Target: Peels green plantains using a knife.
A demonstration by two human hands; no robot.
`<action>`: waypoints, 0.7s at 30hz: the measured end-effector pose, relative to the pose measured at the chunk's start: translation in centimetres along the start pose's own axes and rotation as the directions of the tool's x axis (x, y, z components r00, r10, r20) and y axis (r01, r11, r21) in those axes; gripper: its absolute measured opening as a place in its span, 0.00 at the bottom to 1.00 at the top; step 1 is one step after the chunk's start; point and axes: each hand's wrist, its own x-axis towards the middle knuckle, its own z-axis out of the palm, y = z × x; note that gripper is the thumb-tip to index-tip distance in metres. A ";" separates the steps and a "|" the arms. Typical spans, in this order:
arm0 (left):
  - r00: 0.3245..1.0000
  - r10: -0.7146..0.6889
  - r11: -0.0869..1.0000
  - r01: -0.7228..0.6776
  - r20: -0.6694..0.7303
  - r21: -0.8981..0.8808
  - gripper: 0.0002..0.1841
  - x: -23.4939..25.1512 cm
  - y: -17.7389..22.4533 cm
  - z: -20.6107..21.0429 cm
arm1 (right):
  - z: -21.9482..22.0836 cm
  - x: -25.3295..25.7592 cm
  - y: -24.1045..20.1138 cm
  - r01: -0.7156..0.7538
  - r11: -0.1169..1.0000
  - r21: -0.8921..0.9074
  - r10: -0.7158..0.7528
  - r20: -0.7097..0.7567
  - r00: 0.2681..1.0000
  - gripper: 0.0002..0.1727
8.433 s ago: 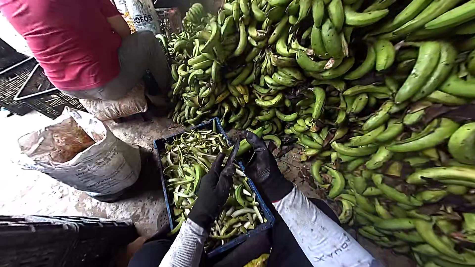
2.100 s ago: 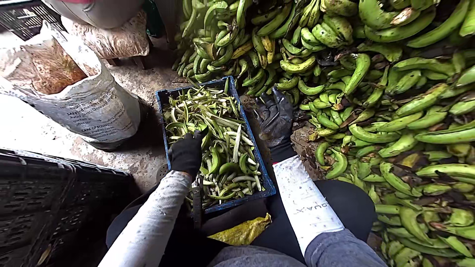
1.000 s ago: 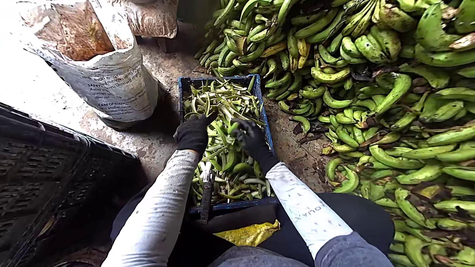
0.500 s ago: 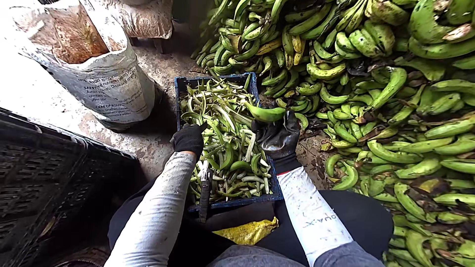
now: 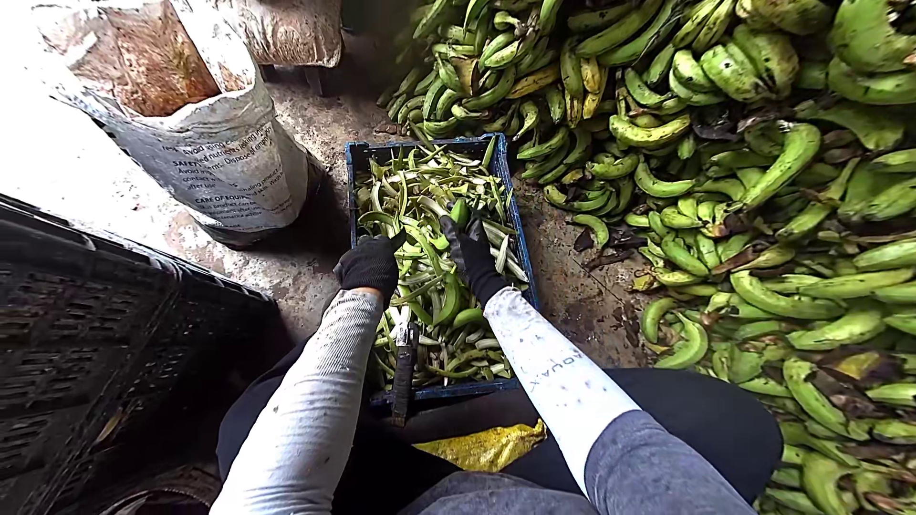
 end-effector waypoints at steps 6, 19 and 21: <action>0.992 0.024 0.961 -0.056 -0.121 -0.271 0.19 0.3 -1.7 -3.4 | -1.2 0.1 1.7 -0.049 0.998 -0.027 0.048 -0.055 0.997 0.32; 0.957 0.255 0.289 -0.210 -0.136 -0.934 0.29 -4.7 -0.3 -1.3 | -7.5 -1.9 -6.7 0.017 0.996 0.088 -0.018 0.013 1.000 0.28; 0.936 0.339 0.154 -0.154 -0.094 -0.976 0.31 -5.7 0.6 0.7 | -8.5 -3.5 -9.4 0.049 0.998 0.032 -0.049 0.016 0.999 0.28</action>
